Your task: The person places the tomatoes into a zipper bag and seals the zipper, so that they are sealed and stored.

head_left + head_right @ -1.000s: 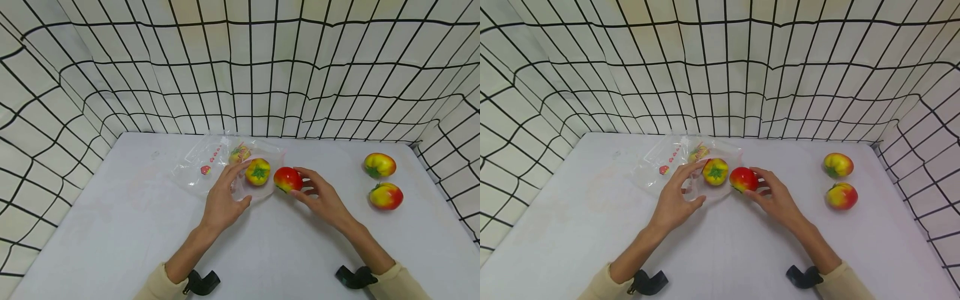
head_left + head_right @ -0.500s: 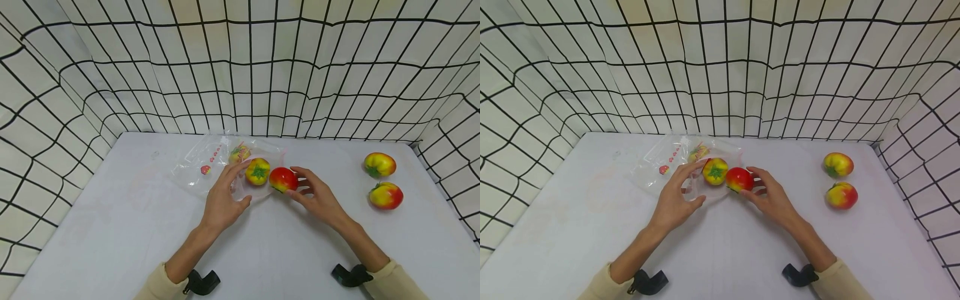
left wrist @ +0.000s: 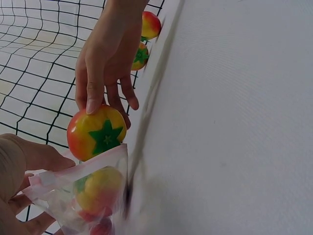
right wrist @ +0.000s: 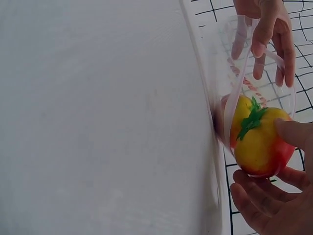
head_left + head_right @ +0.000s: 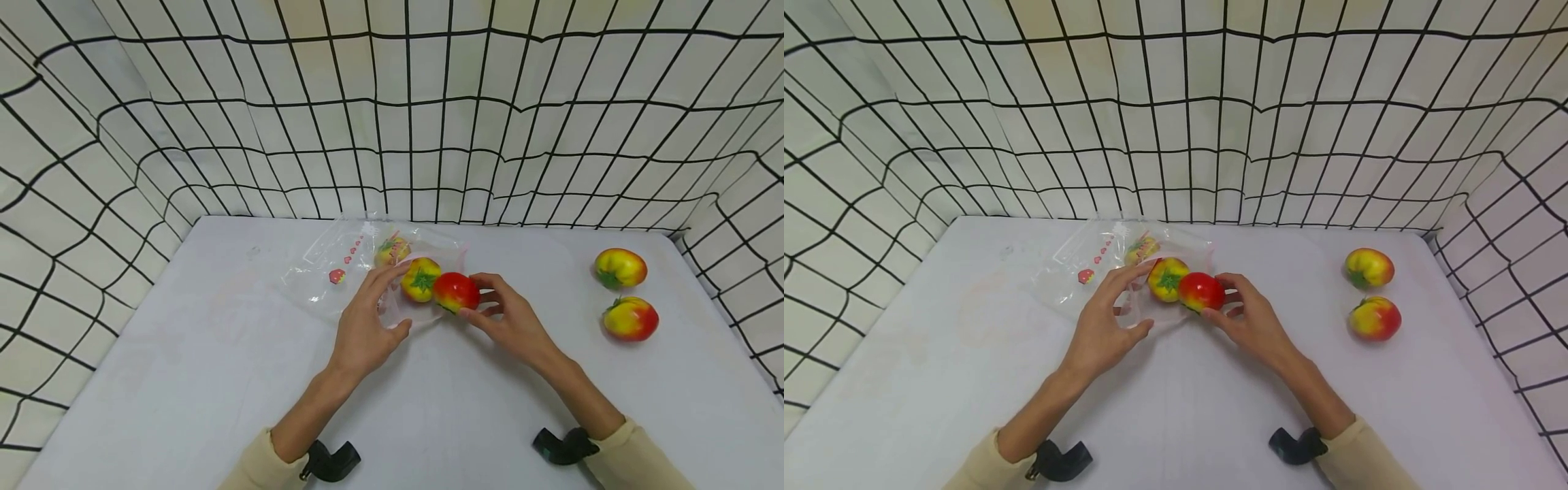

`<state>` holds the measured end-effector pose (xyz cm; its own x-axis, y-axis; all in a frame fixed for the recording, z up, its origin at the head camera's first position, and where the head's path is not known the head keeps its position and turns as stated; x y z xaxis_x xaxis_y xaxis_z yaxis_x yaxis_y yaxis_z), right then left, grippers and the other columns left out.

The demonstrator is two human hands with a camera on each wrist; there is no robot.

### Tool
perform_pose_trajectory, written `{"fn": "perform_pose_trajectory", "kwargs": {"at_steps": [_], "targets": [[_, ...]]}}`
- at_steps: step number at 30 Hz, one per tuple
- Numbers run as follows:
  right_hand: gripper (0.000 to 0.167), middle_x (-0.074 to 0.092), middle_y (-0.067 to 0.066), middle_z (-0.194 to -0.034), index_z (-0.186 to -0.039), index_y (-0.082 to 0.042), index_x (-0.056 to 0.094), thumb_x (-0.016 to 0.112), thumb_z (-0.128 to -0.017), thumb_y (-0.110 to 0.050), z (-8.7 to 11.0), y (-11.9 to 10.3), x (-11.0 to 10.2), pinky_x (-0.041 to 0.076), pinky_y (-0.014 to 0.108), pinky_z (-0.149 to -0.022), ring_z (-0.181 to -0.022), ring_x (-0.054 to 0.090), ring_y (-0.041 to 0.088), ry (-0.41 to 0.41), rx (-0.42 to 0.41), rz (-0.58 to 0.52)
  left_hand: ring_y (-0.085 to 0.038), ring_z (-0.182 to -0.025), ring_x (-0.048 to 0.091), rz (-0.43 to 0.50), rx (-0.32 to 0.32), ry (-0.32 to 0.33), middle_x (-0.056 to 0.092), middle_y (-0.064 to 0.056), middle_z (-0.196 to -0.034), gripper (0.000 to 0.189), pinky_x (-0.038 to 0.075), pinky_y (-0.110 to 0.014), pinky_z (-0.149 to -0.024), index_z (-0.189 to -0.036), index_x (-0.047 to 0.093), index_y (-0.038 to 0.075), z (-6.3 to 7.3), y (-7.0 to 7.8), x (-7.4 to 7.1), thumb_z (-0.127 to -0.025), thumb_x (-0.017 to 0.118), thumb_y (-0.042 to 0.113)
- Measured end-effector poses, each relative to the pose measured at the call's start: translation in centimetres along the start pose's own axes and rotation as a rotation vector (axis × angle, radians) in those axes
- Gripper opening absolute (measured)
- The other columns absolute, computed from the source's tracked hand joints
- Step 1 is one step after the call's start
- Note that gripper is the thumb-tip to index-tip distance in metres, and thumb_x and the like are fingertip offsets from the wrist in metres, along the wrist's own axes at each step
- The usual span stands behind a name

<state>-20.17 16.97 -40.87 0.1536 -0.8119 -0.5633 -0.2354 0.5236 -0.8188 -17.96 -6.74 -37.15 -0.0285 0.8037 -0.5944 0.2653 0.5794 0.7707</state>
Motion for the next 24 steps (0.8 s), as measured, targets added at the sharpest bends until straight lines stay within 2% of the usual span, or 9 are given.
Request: {"fn": "perform_pose_trajectory", "kwargs": {"at_steps": [7, 17, 24], "targets": [[0.063, 0.059, 0.011, -0.145, -0.147, -0.013, 0.05, 0.079, -0.093, -0.025, -0.1, -0.3, 0.2, 0.062, 0.044, -0.098, -0.122, 0.065, 0.029, 0.005, 0.009, 0.009, -0.024, -0.145, 0.053, 0.006, 0.011, 0.0, 0.052, 0.003, -0.155, 0.078, 0.059, -0.045, -0.103, -0.148, 0.057, 0.025, 0.0, 0.0, 0.1, -0.079, 0.086, 0.0], [0.065, 0.056, 0.011, -0.141, -0.148, -0.012, 0.05, 0.08, -0.092, -0.022, -0.4, -1.1, 0.5, 0.063, 0.047, -0.096, -0.12, 0.067, 0.03, 0.033, -0.004, 0.01, -0.019, -0.154, 0.042, 0.004, 0.066, -0.002, 0.053, 0.005, -0.153, 0.079, 0.056, -0.044, -0.106, -0.147, 0.057, 0.026, -0.1, 0.0, 0.1, -0.079, 0.085, -0.001], [0.066, 0.058, 0.012, -0.139, -0.148, -0.011, 0.05, 0.081, -0.091, -0.02, -0.8, -1.2, 0.8, 0.063, 0.047, -0.095, -0.117, 0.068, 0.03, 0.037, -0.011, 0.015, -0.02, -0.146, 0.051, 0.011, 0.081, -0.004, 0.055, 0.006, -0.151, 0.079, 0.057, -0.044, -0.105, -0.148, 0.057, 0.025, -0.2, 0.1, 0.1, -0.079, 0.085, -0.002]]}}
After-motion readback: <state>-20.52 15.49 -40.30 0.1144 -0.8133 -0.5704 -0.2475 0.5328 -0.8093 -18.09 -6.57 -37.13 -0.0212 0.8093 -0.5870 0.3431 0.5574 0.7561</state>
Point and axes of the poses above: each hand's wrist, its own z-axis away from the middle knuckle, its own x-axis out of the palm, y = z × x, the point moved 5 cm from there along -z, towards the middle knuckle
